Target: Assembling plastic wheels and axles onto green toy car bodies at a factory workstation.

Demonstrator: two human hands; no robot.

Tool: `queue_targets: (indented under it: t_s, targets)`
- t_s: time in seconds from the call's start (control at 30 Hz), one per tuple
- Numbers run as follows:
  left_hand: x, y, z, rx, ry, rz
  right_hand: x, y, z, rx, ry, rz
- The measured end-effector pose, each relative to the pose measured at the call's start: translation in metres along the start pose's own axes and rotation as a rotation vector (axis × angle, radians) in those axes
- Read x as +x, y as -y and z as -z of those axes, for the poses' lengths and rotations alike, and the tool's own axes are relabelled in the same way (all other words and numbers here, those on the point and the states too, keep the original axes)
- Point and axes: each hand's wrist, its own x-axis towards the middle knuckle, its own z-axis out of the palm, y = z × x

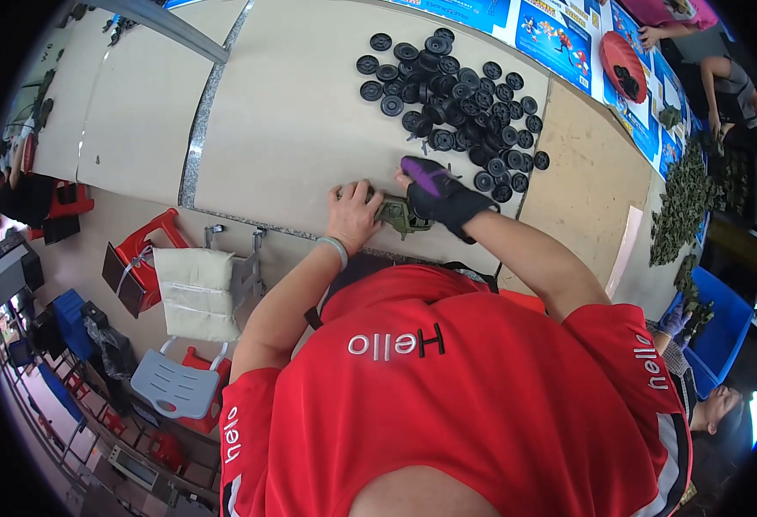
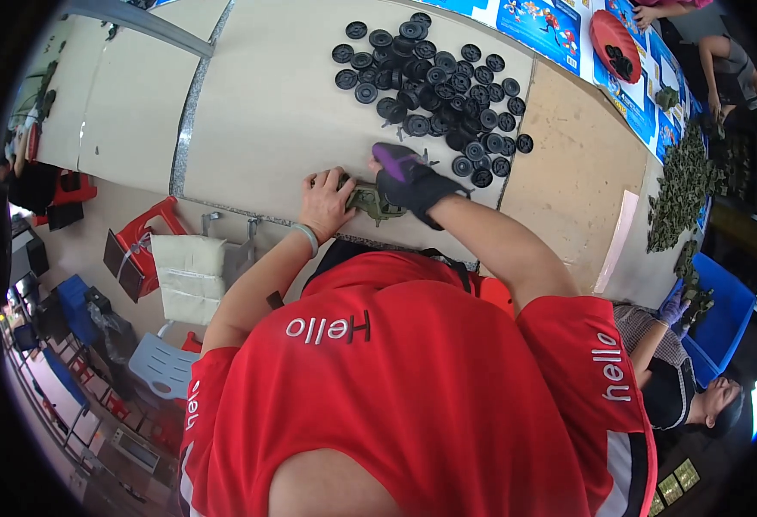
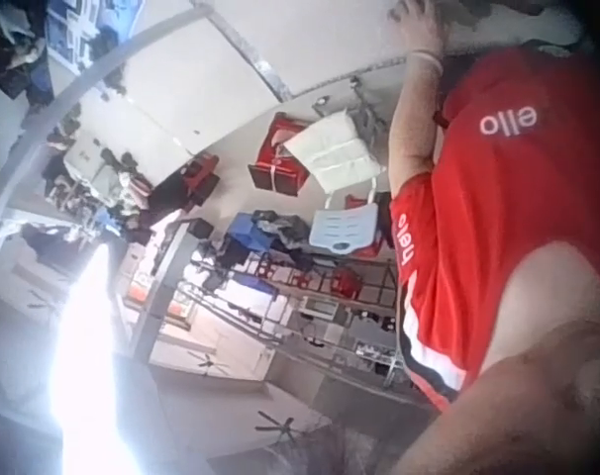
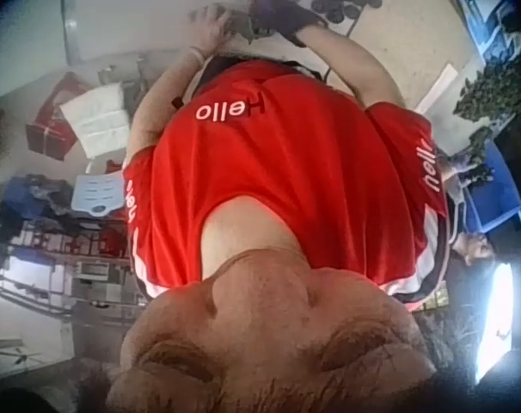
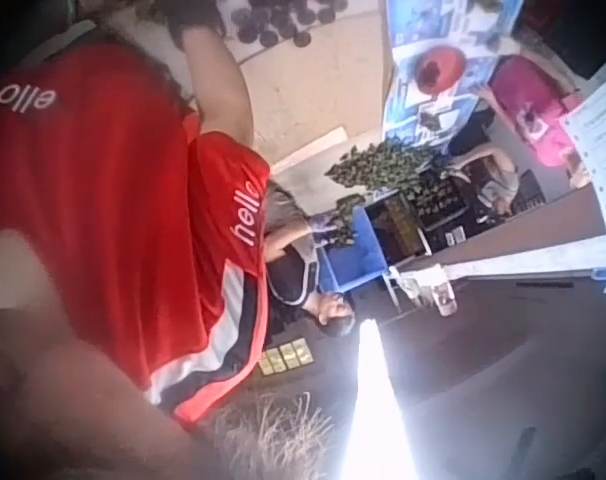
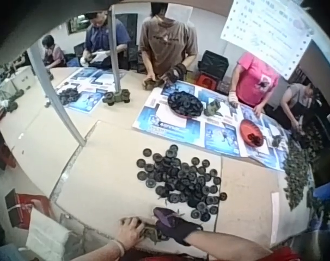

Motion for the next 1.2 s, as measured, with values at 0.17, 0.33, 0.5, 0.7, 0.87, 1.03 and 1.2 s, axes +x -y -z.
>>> queue_targets:
  t_s: [0.17, 0.33, 0.5, 0.7, 0.87, 1.03, 1.2]
  targets:
    - [-0.001, 0.003, -0.002, 0.028, 0.025, -0.024, -0.014, 0.030, 0.000, -0.351, -0.307, 0.310]
    - [-0.002, 0.006, 0.001, 0.033, 0.031, -0.035, -0.005, 0.034, 0.003, -0.470, -0.158, 0.293]
    - [0.004, 0.006, 0.000, 0.026, 0.029, -0.054, 0.012, 0.030, 0.004, -0.714, 0.137, 0.511]
    - [0.003, 0.008, -0.001, 0.022, 0.007, -0.052, 0.013, 0.038, 0.009, -0.652, 0.045, 0.284]
    - [0.000, 0.007, -0.002, 0.031, -0.020, -0.053, 0.004, 0.032, 0.005, -0.594, -0.048, 0.384]
    - [0.027, 0.028, 0.015, 0.085, 0.053, -0.279, -0.001, 0.012, 0.004, -0.450, -0.262, 0.353]
    - [0.066, 0.034, 0.066, 0.152, 0.144, -0.327, 0.002, 0.008, 0.049, -0.331, -0.525, 0.240]
